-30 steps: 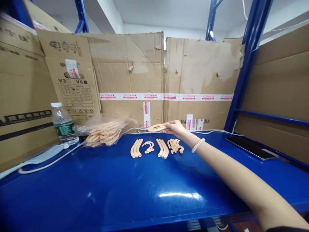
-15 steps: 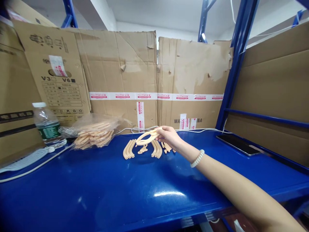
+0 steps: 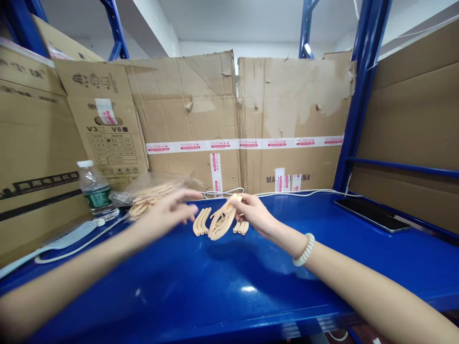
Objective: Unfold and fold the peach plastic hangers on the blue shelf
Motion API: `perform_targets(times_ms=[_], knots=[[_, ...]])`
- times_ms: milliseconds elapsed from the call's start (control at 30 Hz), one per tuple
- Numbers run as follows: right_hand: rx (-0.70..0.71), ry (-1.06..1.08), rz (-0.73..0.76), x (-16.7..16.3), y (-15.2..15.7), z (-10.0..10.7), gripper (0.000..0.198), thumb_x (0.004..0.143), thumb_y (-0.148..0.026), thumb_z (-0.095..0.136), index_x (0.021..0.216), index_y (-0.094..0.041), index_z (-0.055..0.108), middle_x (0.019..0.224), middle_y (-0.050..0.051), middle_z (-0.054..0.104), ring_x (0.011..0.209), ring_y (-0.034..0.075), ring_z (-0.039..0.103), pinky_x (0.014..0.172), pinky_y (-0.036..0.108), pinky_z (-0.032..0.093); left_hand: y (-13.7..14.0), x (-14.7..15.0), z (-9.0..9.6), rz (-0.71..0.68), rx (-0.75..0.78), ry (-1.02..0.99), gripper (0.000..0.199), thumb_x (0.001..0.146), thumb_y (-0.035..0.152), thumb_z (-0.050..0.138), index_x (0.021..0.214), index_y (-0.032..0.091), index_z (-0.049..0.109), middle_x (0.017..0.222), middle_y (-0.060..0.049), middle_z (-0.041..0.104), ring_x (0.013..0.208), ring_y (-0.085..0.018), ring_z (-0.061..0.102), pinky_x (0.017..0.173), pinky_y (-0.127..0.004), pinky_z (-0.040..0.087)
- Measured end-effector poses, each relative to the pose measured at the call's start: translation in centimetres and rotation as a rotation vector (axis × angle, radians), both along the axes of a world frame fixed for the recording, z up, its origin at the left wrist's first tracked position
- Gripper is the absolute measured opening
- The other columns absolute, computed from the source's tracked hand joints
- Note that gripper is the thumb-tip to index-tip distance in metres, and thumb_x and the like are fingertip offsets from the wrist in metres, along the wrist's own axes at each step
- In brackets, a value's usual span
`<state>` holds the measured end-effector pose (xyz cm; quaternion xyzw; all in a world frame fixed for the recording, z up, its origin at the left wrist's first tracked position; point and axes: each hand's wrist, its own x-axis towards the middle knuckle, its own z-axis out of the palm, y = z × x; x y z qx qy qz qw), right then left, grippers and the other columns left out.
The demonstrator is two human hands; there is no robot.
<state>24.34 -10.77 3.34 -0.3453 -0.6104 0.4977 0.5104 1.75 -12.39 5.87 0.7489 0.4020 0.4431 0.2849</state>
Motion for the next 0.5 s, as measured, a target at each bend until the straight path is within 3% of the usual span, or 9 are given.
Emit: perform_targets(times_ms=[67,133,233,333,500], knots=[[0.029,-0.038,0.047,-0.6,-0.9,-0.1,0.038,0.077,-0.047,0.068,0.091,-0.012,0.061,0.064,-0.002,0.055,0.049,0.005,0.044,0.046,0.019,0.034,0.2,0.6,-1.9,-0.102,-0.136,0.049,0.046,0.079,0.035,0.068,0.118,0.014,0.056,0.075,-0.001,0.064,0.054,-0.012,0.056,0.052,-0.024,0.045],[0.050,-0.067,0.088,-1.1,-1.7,-0.2,0.041,0.077,-0.050,0.068,0.093,-0.013,0.060,0.065,-0.002,0.055,0.049,0.005,0.044,0.045,0.019,0.033,0.4,1.2,-3.6,-0.246,-0.247,0.022,0.050,0.079,0.041,0.065,0.119,0.014,0.054,0.089,-0.006,0.067,0.054,-0.012,0.057,0.050,-0.024,0.044],[0.090,-0.098,0.113,-1.3,-2.5,-0.2,0.040,0.079,-0.050,0.066,0.090,-0.013,0.060,0.064,-0.002,0.056,0.050,0.006,0.046,0.047,0.019,0.036,0.4,1.3,-5.2,-0.360,-0.294,0.008,0.041,0.081,0.047,0.061,0.103,0.012,0.061,0.077,-0.005,0.066,0.050,-0.010,0.052,0.046,-0.021,0.039],[0.103,-0.209,0.091,-0.7,-2.4,-0.1,0.038,0.079,-0.049,0.067,0.081,-0.012,0.060,0.062,0.001,0.060,0.054,0.008,0.054,0.051,0.021,0.041,0.3,0.9,-6.0,-0.297,-0.271,-0.074,0.040,0.080,0.049,0.062,0.095,0.012,0.059,0.072,-0.004,0.066,0.046,-0.008,0.049,0.044,-0.019,0.038],[-0.022,-0.298,0.080,0.6,-1.1,-0.2,0.040,0.070,-0.049,0.075,0.075,-0.012,0.060,0.064,0.005,0.065,0.057,0.013,0.062,0.058,0.025,0.050,0.7,0.5,-6.6,-0.180,-0.210,-0.180,0.042,0.078,0.055,0.061,0.084,0.014,0.053,0.068,-0.002,0.064,0.046,-0.009,0.051,0.044,-0.020,0.040]])
